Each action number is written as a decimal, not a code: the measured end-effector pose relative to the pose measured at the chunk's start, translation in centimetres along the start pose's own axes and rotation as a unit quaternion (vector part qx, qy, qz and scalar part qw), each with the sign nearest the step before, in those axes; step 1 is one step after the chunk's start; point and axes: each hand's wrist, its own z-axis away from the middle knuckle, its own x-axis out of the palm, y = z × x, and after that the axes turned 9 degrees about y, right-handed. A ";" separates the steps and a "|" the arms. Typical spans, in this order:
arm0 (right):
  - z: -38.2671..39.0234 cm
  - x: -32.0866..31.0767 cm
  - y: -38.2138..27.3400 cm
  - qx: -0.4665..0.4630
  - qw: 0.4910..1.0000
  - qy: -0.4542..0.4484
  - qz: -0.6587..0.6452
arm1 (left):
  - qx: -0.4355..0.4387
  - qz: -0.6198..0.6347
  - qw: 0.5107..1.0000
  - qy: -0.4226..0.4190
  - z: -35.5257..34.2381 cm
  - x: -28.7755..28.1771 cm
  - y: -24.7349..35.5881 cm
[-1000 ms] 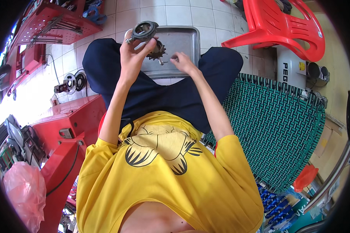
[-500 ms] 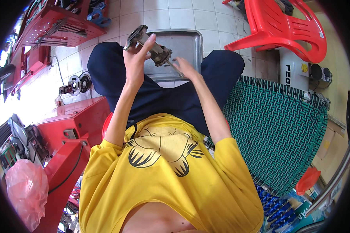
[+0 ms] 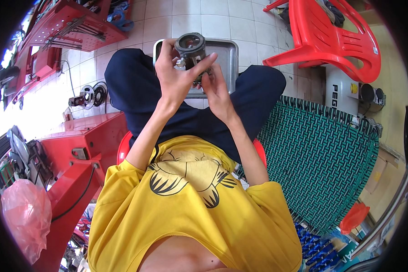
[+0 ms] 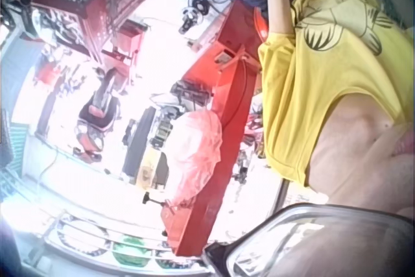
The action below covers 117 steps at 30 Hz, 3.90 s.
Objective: The person manipulates motorcycle engine components, including a piston and a cylinder-like housing, by hand over a metal tray. They turn the assembly over and handle small screws.
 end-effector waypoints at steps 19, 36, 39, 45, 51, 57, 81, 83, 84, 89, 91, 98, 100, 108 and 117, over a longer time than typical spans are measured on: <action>-0.5 -1.5 -6.0 -0.043 0.979 0.030 0.199 | 0.002 0.195 0.946 -0.259 -0.8 -2.3 0.6; -0.2 0.6 -10.5 -0.206 0.942 0.122 0.235 | 0.073 0.006 0.976 -0.204 -0.2 -2.7 1.4; -0.4 -1.0 -9.5 -0.109 0.965 0.042 0.236 | 0.095 0.012 0.976 -0.196 -0.4 -2.4 1.3; -0.9 -0.9 -8.7 -0.149 0.959 0.074 0.229 | 0.031 0.055 0.966 -0.253 -0.9 -2.2 0.6; -1.8 -1.1 -9.2 -0.090 0.970 0.099 0.203 | -0.006 0.083 0.930 -0.357 -1.4 -3.2 1.1; -2.7 -2.9 -10.0 -0.173 0.953 0.032 0.246 | -0.053 0.116 0.926 -0.356 -1.5 -3.5 1.1; -3.5 -4.7 -10.9 -0.161 0.949 0.023 0.269 | 0.064 0.008 0.941 -0.331 -1.8 -3.5 1.2; -3.2 -5.0 -10.5 -0.139 0.942 -0.014 0.305 | 0.071 0.008 0.940 -0.334 -1.8 -3.5 1.4; -3.0 -4.7 -10.6 -0.158 0.946 0.010 0.283 | 0.067 0.012 0.941 -0.332 -1.8 -3.5 1.3; -3.1 -4.5 -9.9 -0.094 0.985 0.074 0.123 | 0.066 0.022 0.941 -0.330 -1.7 -3.4 1.2; -3.2 -5.3 -9.5 -0.097 0.973 0.027 0.209 | 0.080 0.020 0.940 -0.332 -1.7 -3.3 1.2; -3.2 -5.1 -9.6 -0.124 0.972 0.040 0.194 | 0.071 0.022 0.941 -0.329 -1.7 -3.3 1.2; -3.4 -5.2 -9.3 -0.113 0.973 0.021 0.202 | 0.088 0.020 0.939 -0.333 -1.7 -3.3 1.1; -3.4 -5.0 -9.4 -0.089 0.979 0.049 0.179 | 0.095 0.016 0.940 -0.328 -1.9 -3.4 0.8; -3.3 -4.7 -9.1 -0.092 0.977 0.056 0.184 | 0.097 0.015 0.941 -0.323 -1.8 -3.5 0.1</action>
